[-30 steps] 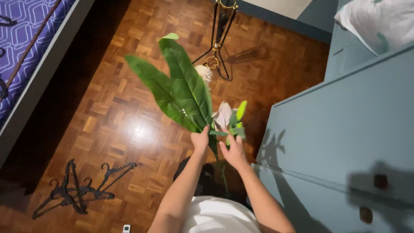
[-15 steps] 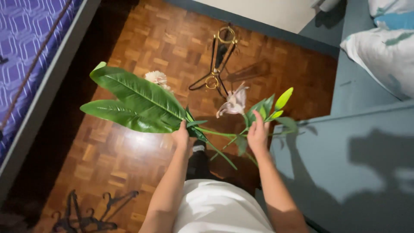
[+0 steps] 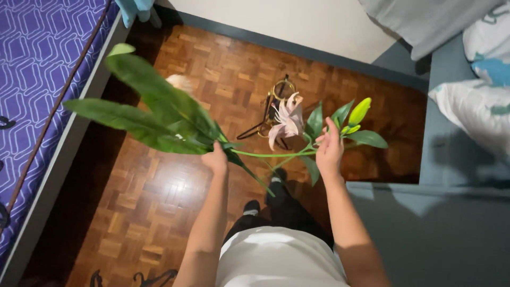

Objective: Arrange artificial flowers in a vase and fold a blue cloth on a bed.

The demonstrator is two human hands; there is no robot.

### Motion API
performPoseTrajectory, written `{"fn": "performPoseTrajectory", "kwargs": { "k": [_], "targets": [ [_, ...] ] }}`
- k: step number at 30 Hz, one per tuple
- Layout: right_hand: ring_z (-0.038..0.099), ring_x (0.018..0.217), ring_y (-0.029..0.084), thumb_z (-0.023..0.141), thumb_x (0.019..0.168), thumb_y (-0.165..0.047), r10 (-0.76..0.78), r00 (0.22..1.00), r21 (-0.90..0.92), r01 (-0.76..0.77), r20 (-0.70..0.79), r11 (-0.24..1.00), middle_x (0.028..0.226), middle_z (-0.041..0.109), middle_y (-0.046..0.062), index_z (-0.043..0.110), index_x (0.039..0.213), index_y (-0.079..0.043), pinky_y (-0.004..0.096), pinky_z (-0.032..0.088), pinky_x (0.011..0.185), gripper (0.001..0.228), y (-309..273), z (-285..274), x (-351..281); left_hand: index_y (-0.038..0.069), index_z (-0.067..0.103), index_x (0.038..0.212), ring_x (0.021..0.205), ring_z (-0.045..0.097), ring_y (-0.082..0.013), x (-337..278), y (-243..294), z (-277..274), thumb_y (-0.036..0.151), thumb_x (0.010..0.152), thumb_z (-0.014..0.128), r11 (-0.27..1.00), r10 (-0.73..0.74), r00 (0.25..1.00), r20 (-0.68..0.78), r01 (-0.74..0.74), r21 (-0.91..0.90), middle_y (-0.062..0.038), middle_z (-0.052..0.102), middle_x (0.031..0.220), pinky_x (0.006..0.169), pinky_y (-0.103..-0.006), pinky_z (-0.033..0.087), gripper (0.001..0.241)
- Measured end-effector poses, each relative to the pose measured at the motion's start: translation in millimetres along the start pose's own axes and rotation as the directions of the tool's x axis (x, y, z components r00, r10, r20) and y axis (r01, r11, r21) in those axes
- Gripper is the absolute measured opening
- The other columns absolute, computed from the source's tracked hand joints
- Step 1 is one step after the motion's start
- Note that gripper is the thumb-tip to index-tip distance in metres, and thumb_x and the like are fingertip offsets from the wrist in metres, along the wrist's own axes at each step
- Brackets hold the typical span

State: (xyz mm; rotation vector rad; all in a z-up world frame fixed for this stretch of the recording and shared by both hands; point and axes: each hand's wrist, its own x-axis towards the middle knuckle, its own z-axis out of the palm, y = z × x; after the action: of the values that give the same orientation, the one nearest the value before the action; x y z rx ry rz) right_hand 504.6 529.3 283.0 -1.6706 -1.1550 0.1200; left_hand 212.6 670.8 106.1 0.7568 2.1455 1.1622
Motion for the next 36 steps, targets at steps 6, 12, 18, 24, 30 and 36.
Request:
{"fn": "performPoseTrajectory", "kwargs": {
  "k": [6,12,18,24,30,36],
  "targets": [
    [0.068,0.07,0.031,0.032,0.105,0.008,-0.052,0.994,0.101,0.062,-0.096,0.993,0.112,0.06,0.026,0.049,0.149,-0.003,0.036,0.062,0.053,0.048,25,8,92,-0.018,0.069,0.093,0.099,0.07,-0.0495,83,1,35,0.033,0.079,0.076,0.989,-0.002,0.983,-0.184,0.029,0.143,-0.039,0.069,0.092,0.09,-0.0545,0.052,0.053],
    [0.065,0.062,0.028,0.034,0.106,0.006,-0.102,0.983,0.112,0.119,-0.151,0.987,0.108,0.062,0.025,0.047,0.148,-0.002,0.032,0.057,0.045,0.045,52,-9,187,-0.017,0.068,0.089,0.093,0.069,-0.0538,158,-13,32,0.031,0.086,0.072,0.966,0.106,0.936,-0.336,-0.018,0.256,-0.038,0.068,0.088,0.087,-0.0572,0.051,0.048],
    [0.067,0.064,0.031,0.037,0.106,0.01,-0.167,0.957,0.014,0.175,-0.236,0.985,0.11,0.061,0.03,0.048,0.15,-0.002,0.033,0.056,0.046,0.047,72,-15,230,-0.008,0.071,0.091,0.091,0.071,-0.044,198,17,10,0.03,0.084,0.074,0.982,0.107,0.897,-0.43,-0.026,0.189,-0.029,0.07,0.086,0.084,-0.0471,0.056,0.039],
    [0.065,0.065,0.027,0.037,0.103,0.013,-0.032,0.997,0.061,0.037,-0.075,0.997,0.108,0.061,0.027,0.05,0.147,0.001,0.035,0.056,0.049,0.048,22,28,208,-0.006,0.071,0.118,0.116,0.063,-0.0409,170,82,34,0.0,0.076,0.074,0.916,0.395,0.907,0.143,-0.378,-0.132,-0.031,0.069,0.112,0.099,-0.0519,0.05,0.043],
    [0.064,0.067,0.018,0.036,0.104,0.003,0.042,0.999,0.151,-0.043,0.01,0.988,0.116,0.062,0.021,0.047,0.146,-0.006,0.03,0.057,0.056,0.044,-6,82,174,0.012,0.075,0.123,0.119,0.065,-0.0364,68,136,74,0.038,0.088,0.075,0.979,0.093,0.76,0.643,-0.187,0.079,-0.019,0.073,0.116,0.104,-0.0507,0.048,0.044],
    [0.067,0.062,0.024,0.047,0.097,0.011,0.143,0.986,0.209,-0.157,0.083,0.965,0.083,0.067,0.015,0.026,0.152,-0.018,0.034,0.06,0.056,0.065,-17,124,142,-0.003,0.072,0.12,0.108,0.069,-0.0294,-7,123,129,0.014,0.087,0.076,0.867,0.467,0.501,0.729,-0.097,-0.489,-0.027,0.073,0.108,0.099,-0.0476,0.051,0.037]
  ]
}}
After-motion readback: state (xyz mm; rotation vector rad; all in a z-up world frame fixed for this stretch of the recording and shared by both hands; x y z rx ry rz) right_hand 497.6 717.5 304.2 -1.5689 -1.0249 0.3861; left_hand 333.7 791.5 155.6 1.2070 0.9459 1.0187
